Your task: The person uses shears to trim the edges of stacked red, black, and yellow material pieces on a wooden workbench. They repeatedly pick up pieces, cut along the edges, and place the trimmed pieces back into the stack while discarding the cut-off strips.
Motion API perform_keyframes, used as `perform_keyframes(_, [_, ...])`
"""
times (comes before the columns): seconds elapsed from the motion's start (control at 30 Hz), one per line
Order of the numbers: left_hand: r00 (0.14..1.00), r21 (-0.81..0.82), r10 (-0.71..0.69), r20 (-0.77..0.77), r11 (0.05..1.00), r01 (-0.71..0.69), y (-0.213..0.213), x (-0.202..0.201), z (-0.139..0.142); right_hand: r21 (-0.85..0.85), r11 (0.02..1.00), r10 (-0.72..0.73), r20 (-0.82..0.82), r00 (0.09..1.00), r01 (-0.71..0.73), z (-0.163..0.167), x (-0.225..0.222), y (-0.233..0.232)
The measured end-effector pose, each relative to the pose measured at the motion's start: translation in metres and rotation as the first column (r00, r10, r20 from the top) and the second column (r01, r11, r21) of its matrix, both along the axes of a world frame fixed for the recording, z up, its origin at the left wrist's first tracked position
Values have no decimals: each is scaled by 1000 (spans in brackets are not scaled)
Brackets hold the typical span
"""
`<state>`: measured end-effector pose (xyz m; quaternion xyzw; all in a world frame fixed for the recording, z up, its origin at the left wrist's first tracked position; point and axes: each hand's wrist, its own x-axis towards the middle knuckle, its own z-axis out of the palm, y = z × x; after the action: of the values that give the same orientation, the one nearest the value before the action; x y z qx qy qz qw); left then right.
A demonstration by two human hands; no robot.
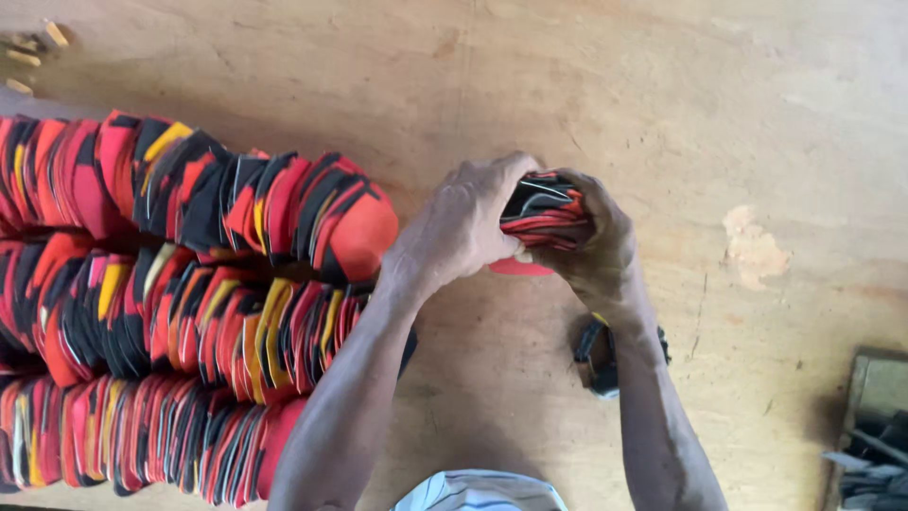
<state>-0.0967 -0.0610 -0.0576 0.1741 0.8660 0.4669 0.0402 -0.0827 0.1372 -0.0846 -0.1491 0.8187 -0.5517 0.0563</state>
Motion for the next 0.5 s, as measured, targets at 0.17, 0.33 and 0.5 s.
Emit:
perform_keyframes(0.17, [993,-112,-105,-53,989,98,13,86,6,196,973,-89,-146,985,117,18,93,15])
perform_keyframes(0.33, [990,-115,-22,-139,993,6,27,157,-19,247,969,101,-335,937,-16,1,147,19])
perform_keyframes(0.5, [932,38,111,-346,994,-104,25,183,-47,150,988,51,-182,982,-24,-12,161,37])
